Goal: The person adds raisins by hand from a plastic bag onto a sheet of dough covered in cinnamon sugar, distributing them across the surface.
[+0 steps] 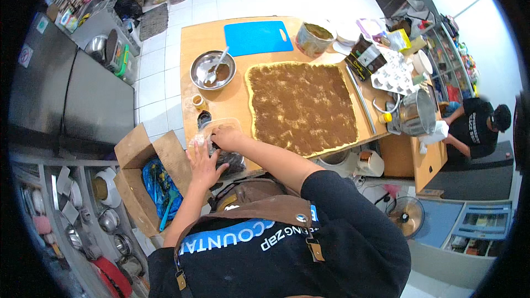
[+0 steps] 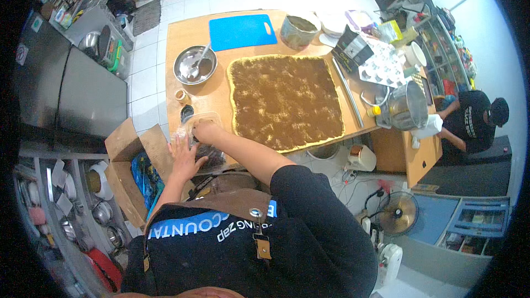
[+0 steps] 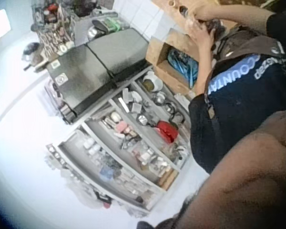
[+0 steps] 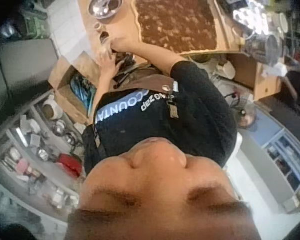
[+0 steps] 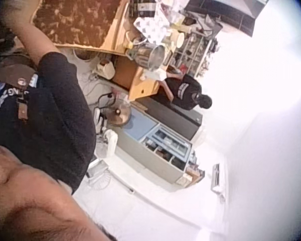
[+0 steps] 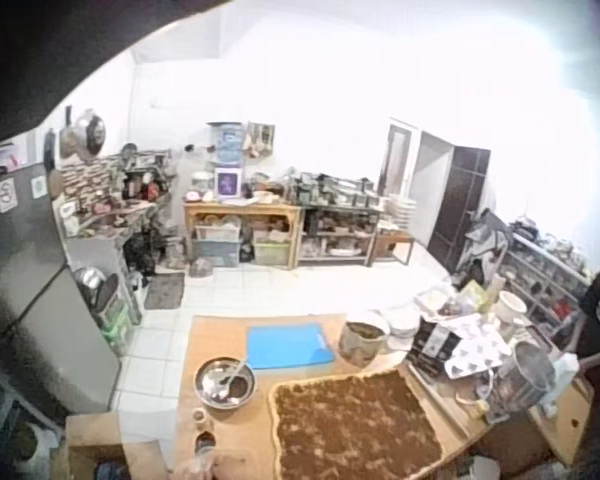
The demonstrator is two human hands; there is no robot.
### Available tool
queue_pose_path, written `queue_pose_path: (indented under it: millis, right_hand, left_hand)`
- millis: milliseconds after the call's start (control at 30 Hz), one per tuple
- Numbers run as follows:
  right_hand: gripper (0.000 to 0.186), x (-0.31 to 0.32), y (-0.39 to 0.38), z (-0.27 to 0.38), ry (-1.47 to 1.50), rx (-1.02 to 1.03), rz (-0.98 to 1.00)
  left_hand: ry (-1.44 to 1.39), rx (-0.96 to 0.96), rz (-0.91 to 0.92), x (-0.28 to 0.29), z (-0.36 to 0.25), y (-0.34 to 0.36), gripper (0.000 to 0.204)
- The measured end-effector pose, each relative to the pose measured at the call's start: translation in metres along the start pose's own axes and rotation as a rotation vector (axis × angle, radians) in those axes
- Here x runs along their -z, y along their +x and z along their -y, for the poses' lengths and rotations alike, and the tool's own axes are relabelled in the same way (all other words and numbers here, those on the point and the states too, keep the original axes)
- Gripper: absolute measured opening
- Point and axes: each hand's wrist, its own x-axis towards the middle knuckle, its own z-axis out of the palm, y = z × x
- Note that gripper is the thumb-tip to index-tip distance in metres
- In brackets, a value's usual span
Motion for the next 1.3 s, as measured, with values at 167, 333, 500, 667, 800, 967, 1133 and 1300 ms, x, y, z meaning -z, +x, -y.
queue_pose_path:
  millis: [167,333,500,667,800,967,1133,1300]
  right_hand:
    - [0.054,0.003,-0.001,-0.003,0.069,0.030,0.202]
    - [0.060,0.035,-0.010,0.004,0.117,-0.009,0.256]
    - [0.056,0.020,-0.010,0.011,0.096,0.032,0.178]
    - [0.051,0.010,-0.009,0.011,0.128,0.031,0.218]
    - [0.043,0.003,-0.015,0.016,0.102,0.031,0.064]
    - [0.031,0.016,-0.017,0.015,0.124,0.066,0.064]
    - [0.023,0.001,-0.002,0.002,0.240,-0.046,0.037]
    - [0.016,0.002,0.011,-0.008,0.365,0.080,-0.157]
  left_hand:
    - [-0.033,0.084,-0.056,-0.016,0.000,-0.008,0.061]
    - [-0.012,0.101,-0.073,-0.023,0.001,-0.008,0.062]
    - [-0.046,0.089,-0.117,-0.026,0.000,-0.011,0.062]
    - [-0.039,0.107,-0.100,-0.033,0.000,-0.013,0.063]
    - [-0.082,0.123,-0.139,-0.033,-0.002,-0.015,0.061]
    - [-0.098,0.122,-0.162,-0.033,0.001,-0.015,0.058]
    - [-0.088,0.124,-0.193,-0.035,0.010,-0.014,0.057]
    - [-0.052,0.180,-0.149,-0.022,0.018,-0.009,0.057]
